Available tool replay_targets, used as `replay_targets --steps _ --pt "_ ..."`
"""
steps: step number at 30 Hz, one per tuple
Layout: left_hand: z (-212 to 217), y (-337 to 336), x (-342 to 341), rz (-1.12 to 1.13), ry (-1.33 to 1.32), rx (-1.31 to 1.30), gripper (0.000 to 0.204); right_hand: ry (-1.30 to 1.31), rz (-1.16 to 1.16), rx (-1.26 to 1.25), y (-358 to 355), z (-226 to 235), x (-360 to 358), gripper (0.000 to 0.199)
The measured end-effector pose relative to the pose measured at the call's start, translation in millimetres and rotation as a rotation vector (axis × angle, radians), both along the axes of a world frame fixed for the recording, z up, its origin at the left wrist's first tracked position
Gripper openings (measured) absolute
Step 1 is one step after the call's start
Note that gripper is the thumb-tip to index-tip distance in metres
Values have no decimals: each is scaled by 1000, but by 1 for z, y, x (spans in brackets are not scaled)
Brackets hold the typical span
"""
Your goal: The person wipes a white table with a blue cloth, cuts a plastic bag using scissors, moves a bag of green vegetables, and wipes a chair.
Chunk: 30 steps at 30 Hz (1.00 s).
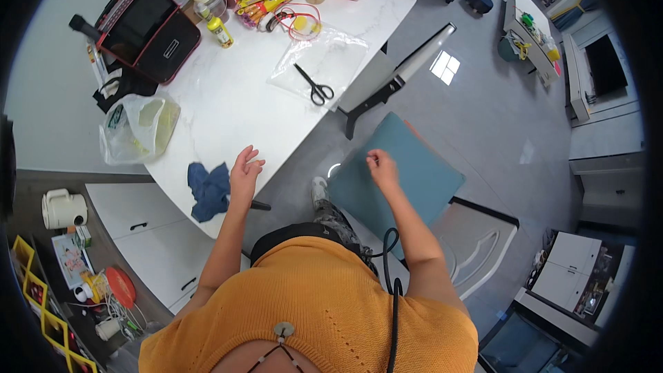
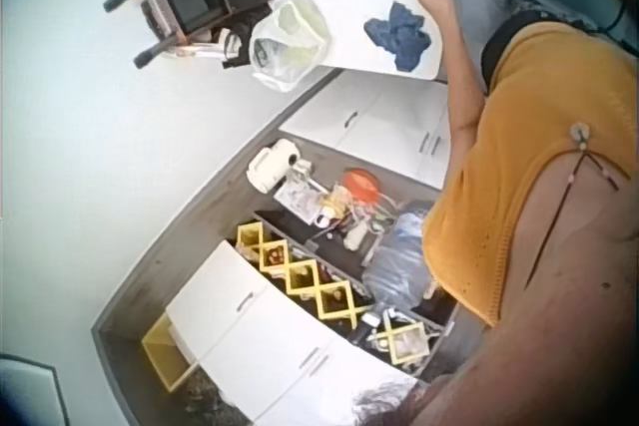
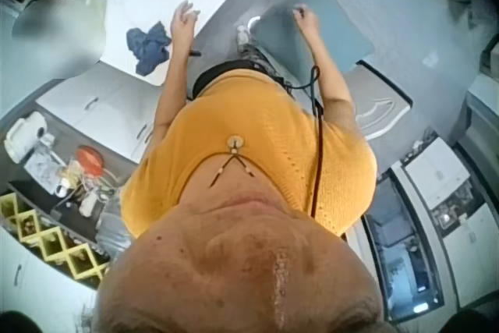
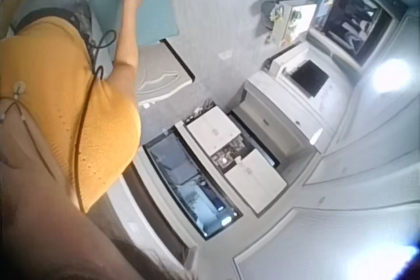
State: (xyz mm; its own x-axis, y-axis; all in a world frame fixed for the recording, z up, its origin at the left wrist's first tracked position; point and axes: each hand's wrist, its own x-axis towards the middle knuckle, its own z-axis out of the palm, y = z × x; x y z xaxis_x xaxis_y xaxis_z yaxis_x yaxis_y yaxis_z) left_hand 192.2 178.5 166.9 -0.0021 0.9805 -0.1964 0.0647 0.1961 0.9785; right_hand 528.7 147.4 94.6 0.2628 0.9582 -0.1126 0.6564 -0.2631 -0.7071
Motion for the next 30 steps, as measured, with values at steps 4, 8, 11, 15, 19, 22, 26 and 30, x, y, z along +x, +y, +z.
replay_targets --steps 4,8,11,15,19,22,26,30 --pt "1 -70 2 -15 -86 -10 40 10 -48 -34 -72 23 25 16" --pt "-9 -145 1 -34 -123 -97 39 -20 -29 1 -129 67 56 17" --pt "-1 -191 11 -37 -130 -126 38 -63 -10 46 -162 94 89 19" --pt "11 -236 35 -64 -128 -103 38 -103 -29 44 -197 124 134 21" --pt "4 -278 70 -67 -93 -103 36 -179 -26 67 -225 133 185 20" --pt "-13 -310 107 -92 -78 -167 34 -293 19 70 -250 145 211 18" --pt "-33 -339 177 -71 -101 -266 32 -399 108 167 -284 149 246 16" --pt "-39 -374 256 23 -165 -347 32 -372 129 325 -315 152 301 15"
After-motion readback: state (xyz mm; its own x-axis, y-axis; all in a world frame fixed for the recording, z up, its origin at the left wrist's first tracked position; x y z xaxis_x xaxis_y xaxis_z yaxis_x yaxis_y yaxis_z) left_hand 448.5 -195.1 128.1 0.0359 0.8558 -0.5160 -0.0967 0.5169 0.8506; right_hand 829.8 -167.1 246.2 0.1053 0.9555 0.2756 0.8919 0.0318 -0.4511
